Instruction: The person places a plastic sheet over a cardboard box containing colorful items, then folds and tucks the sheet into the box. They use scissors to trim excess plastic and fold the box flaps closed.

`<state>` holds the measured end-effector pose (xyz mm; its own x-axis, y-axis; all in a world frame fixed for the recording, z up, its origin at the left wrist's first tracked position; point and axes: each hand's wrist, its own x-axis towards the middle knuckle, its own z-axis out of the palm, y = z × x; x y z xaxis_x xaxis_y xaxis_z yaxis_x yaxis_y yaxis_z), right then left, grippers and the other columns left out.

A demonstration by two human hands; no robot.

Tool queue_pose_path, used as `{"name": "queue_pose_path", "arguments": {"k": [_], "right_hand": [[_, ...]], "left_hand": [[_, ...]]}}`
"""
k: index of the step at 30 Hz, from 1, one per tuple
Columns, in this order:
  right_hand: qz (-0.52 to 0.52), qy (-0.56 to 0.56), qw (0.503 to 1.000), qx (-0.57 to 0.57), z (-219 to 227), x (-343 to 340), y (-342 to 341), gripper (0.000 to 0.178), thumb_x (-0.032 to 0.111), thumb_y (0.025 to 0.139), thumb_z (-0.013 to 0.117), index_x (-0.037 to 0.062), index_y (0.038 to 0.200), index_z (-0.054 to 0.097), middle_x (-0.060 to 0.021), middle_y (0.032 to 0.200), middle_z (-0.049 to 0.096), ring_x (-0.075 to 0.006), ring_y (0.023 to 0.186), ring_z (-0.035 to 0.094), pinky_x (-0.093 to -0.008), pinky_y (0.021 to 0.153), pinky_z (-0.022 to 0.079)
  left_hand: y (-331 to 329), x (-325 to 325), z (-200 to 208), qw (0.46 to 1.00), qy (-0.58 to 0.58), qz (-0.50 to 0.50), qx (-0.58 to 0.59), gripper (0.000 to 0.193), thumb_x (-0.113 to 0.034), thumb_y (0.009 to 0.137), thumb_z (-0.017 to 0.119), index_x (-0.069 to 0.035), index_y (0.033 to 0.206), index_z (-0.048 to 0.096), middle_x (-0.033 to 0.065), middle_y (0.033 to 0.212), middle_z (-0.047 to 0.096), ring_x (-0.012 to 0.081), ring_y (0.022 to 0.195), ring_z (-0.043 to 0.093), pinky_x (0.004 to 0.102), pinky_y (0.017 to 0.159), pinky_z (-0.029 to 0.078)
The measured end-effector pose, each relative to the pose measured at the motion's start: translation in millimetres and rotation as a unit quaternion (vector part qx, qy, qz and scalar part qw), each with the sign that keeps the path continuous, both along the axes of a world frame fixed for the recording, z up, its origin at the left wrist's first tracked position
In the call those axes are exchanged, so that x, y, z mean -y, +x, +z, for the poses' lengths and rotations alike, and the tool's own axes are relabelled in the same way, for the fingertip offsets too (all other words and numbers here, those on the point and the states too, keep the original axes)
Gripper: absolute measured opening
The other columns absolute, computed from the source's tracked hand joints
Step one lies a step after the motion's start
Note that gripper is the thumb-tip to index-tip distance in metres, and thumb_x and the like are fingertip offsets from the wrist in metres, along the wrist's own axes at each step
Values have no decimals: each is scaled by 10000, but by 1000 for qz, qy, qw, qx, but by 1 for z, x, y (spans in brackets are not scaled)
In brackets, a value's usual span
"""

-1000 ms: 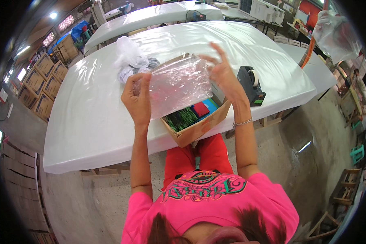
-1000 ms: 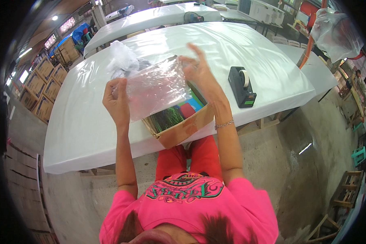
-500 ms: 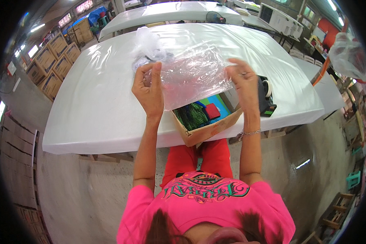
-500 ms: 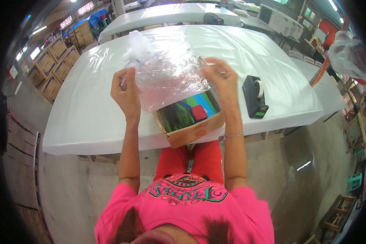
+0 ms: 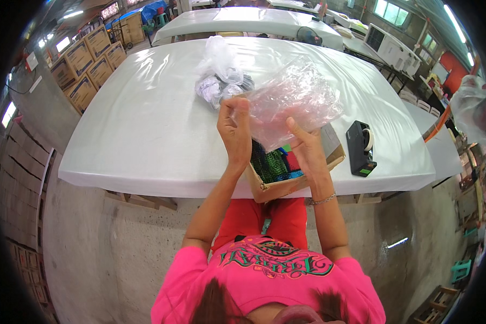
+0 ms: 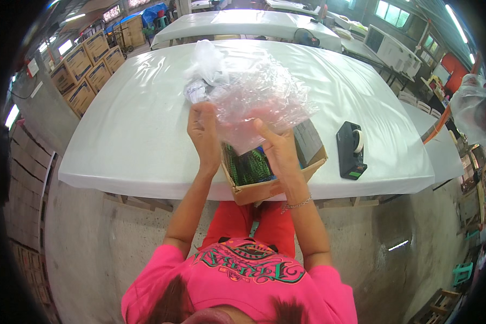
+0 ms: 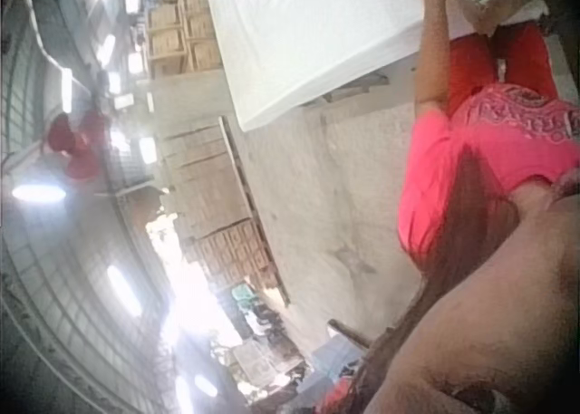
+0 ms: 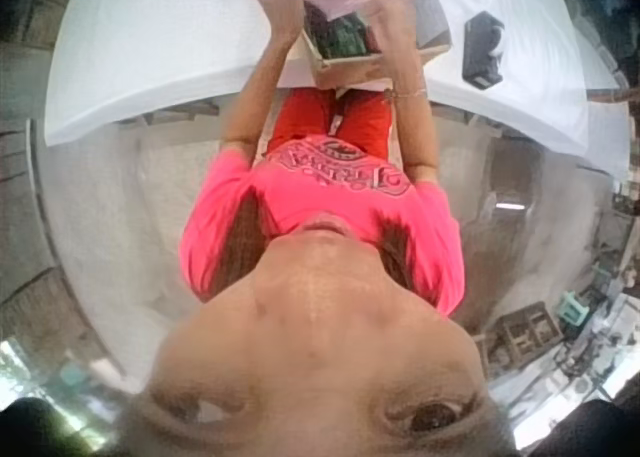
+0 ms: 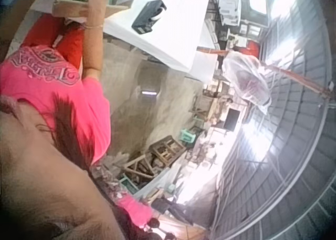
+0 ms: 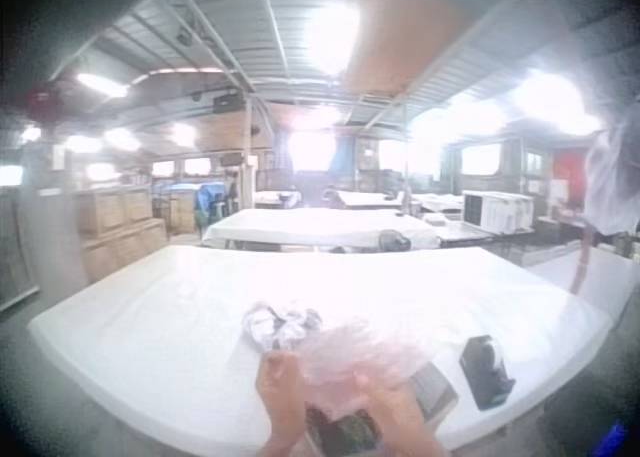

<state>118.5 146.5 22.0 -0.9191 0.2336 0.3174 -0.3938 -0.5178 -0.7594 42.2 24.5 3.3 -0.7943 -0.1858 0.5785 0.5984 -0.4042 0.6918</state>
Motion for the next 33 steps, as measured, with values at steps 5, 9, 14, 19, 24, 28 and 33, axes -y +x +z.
{"name": "queue_pose_path", "arguments": {"k": [5,9,14,19,24,28,33], "right_hand": [[-32,121,991,42,-9,-28,2,365,72,818,702,-3,1151,575,-68,1094,628,-157,1029,578,-313,920,445],[-54,330,941,56,-2,-34,14,323,99,796,730,-7,1083,624,-65,1022,659,-148,943,604,-300,854,470],[-32,351,933,69,7,-31,18,305,124,790,745,-1,1050,644,-64,984,667,-133,914,600,-283,822,475],[-35,336,939,60,5,-32,17,439,141,799,742,-8,1175,571,-72,1071,638,-134,960,583,-282,852,465],[-16,404,914,24,-3,-31,13,531,167,824,723,-3,1267,484,-73,1173,579,-140,1020,562,-286,887,456],[13,310,948,65,-5,-33,10,552,173,841,705,-9,1294,446,-78,1175,568,-130,1031,559,-279,891,459],[-16,283,955,91,2,-54,-8,606,193,868,674,-5,1351,366,-93,1205,557,-143,1016,575,-285,877,474]], "left_hand": [[-11,27,8,981,-166,-104,-16,462,-188,828,716,-51,1215,504,32,1102,540,112,1010,514,271,883,407],[-1,31,25,944,-217,-249,-22,796,-151,701,807,-56,1372,390,83,1296,471,165,1179,467,326,1011,359],[0,30,14,896,-284,-340,19,649,-201,712,823,-19,1254,515,79,1131,602,149,1047,555,288,897,455],[2,34,12,899,-245,-352,88,354,-181,799,755,-34,1087,609,33,994,633,118,950,581,274,837,482],[-8,28,-3,928,-118,-326,137,382,-203,855,701,-37,1164,551,40,1044,619,119,955,577,274,834,483],[-23,5,-7,925,50,-345,152,473,-227,878,673,-10,1252,482,56,1104,600,131,998,561,284,888,458],[-53,-11,-4,929,-31,-333,161,508,-278,875,675,8,1251,487,57,1116,600,134,1024,550,300,893,445]]}}
